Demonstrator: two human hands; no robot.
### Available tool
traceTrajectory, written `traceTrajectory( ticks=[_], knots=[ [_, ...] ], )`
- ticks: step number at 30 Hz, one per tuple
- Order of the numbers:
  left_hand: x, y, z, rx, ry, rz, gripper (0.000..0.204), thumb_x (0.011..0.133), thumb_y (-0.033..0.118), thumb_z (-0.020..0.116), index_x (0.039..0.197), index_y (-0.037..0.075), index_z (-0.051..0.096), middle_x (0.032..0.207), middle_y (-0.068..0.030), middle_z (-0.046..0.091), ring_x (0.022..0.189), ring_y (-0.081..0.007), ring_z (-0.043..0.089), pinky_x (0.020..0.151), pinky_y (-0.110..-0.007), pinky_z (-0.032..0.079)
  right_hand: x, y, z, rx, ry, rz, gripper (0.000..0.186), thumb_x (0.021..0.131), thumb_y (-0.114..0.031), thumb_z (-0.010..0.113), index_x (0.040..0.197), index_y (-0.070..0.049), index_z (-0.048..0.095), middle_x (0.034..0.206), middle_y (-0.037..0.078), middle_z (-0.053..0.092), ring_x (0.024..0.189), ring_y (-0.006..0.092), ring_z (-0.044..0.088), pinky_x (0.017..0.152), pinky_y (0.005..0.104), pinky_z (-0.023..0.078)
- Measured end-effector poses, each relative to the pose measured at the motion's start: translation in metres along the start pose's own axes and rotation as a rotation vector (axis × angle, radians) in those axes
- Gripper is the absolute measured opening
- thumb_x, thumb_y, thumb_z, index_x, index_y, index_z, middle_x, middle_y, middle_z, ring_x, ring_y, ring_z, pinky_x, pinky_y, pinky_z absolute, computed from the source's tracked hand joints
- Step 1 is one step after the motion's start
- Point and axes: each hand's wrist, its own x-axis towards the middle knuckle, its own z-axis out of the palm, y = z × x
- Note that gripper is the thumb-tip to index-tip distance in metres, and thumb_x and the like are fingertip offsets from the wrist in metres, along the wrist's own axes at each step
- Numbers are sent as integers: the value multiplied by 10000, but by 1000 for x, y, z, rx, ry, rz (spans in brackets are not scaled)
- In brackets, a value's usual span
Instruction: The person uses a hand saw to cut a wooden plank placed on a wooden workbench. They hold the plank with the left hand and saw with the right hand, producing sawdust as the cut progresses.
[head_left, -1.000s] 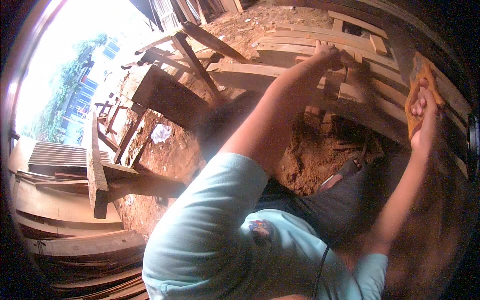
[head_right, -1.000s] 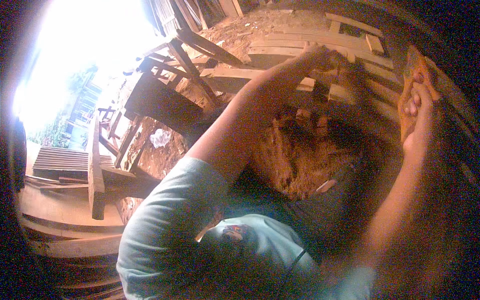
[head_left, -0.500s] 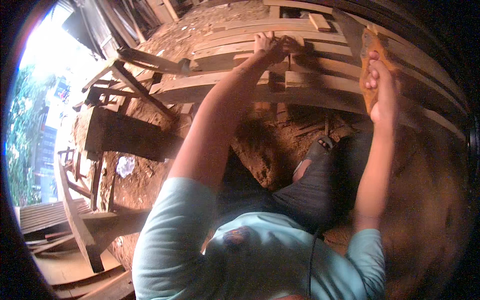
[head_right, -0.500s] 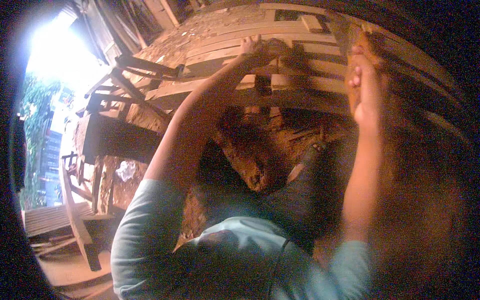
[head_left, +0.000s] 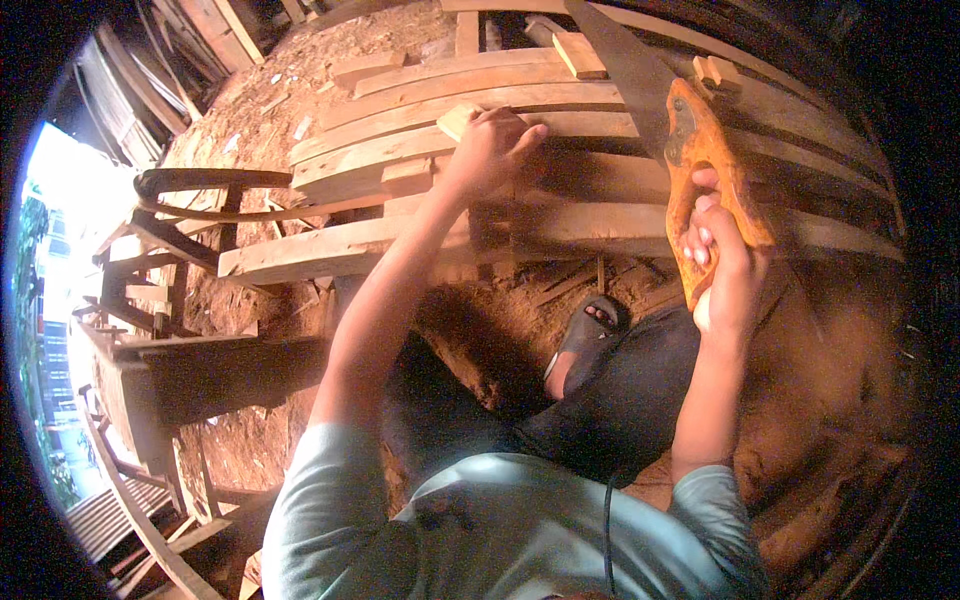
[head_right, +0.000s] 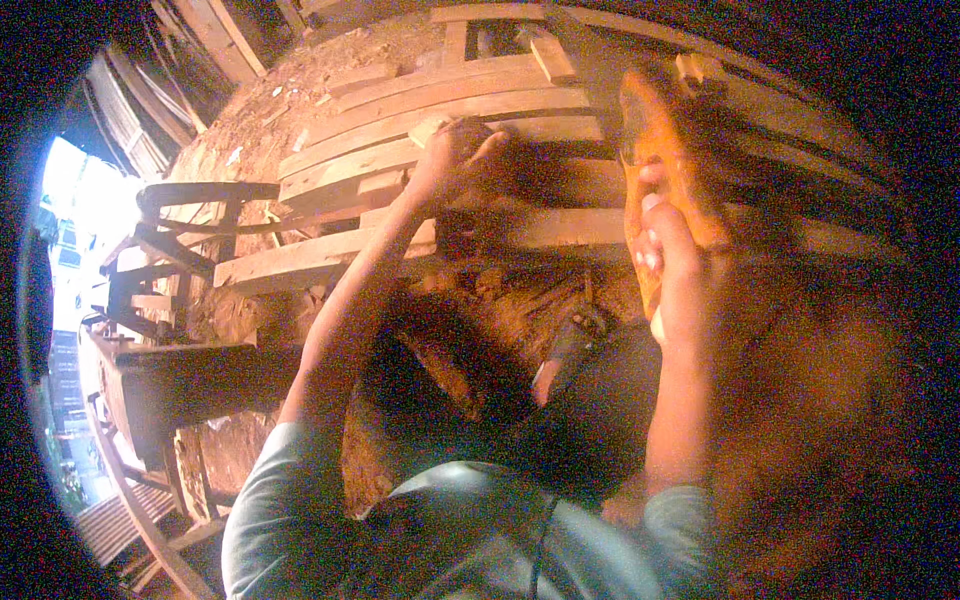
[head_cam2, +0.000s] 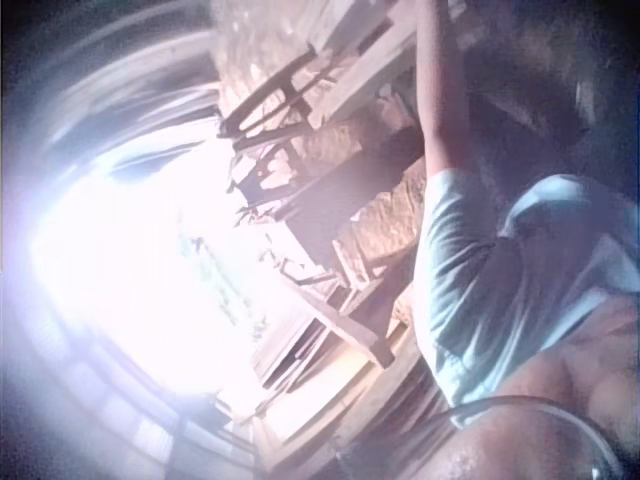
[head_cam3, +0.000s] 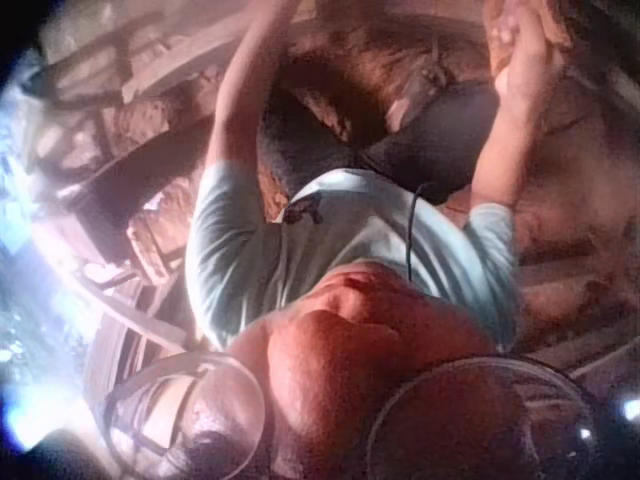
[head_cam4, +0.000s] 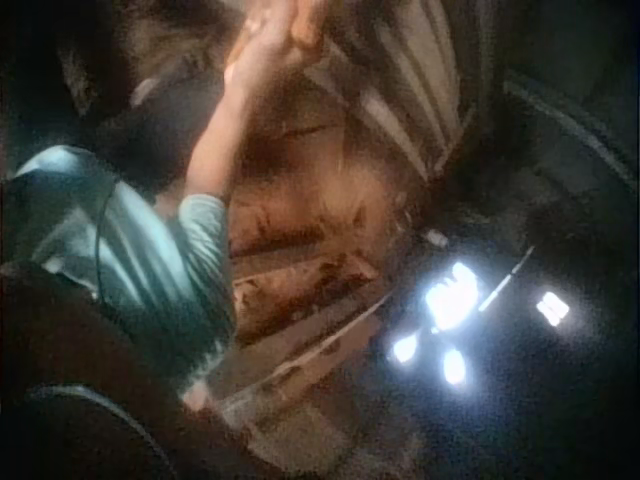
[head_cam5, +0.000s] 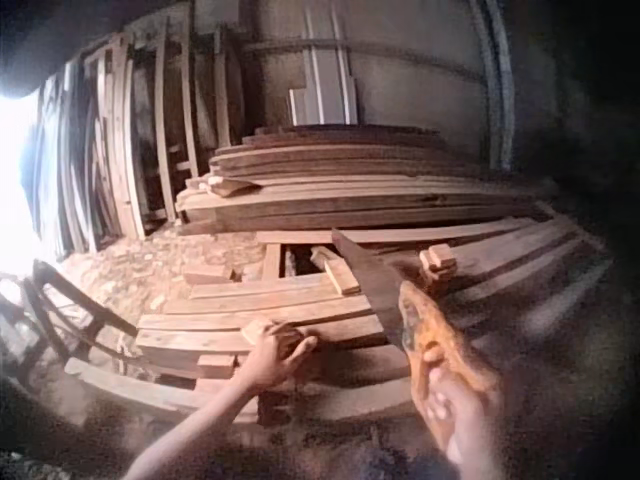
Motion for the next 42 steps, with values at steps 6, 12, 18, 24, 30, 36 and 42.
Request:
traceTrajectory(
  ticks=[6,12,18,24,30,36,42],
  knots=[
    [-18,19,-50,-159,302,-163,227,1004,224,674,1055,12,736,1124,-134,723,1120,-266,650,997,-372,492,30,13,21,-46,-2,25,268,941,-124,623,1174,8,626,718,-37,459,560,56,396,548,218,333],
    [-11,12,-185,-230,1056,71,123,1009,64,638,1073,-19,701,1125,-78,714,1075,-160,646,975,-306,490,68,35,12,-7,-5,10,343,950,-141,603,1252,20,581,726,-35,433,560,59,383,559,228,332],
    [-97,-27,-291,29,1016,-9,145,1010,73,630,1115,-7,689,1148,-85,707,1074,-172,649,976,-318,496,88,51,3,166,-36,8,420,962,-143,577,1340,31,520,748,-47,416,590,50,390,604,220,355],
    [-144,-24,-324,127,973,-56,174,1011,83,622,1156,5,677,1171,-92,700,1073,-183,652,977,-330,501,82,49,5,218,-106,-32,404,959,-131,603,1331,8,527,738,-47,435,592,52,403,613,225,381],
    [-171,-22,-345,151,989,-56,208,1011,93,614,1198,17,665,1195,-99,694,1071,-195,655,978,-342,507,74,48,17,195,-137,-69,360,960,-106,540,1297,20,532,747,-22,418,604,74,385,637,242,371],
    [-167,-21,-358,140,949,-20,243,1012,103,606,1239,29,652,1218,-106,687,1070,-207,658,979,-355,512,83,52,17,152,-110,-11,348,949,-111,567,1267,29,585,737,-30,425,613,74,399,620,242,373],
    [-152,8,-370,134,984,85,281,1013,112,599,1281,41,640,1241,-113,680,1069,-218,661,980,-367,518,78,40,27,110,-158,-99,395,939,-168,593,1281,30,588,720,-43,422,609,59,386,603,209,322]
  ],
)
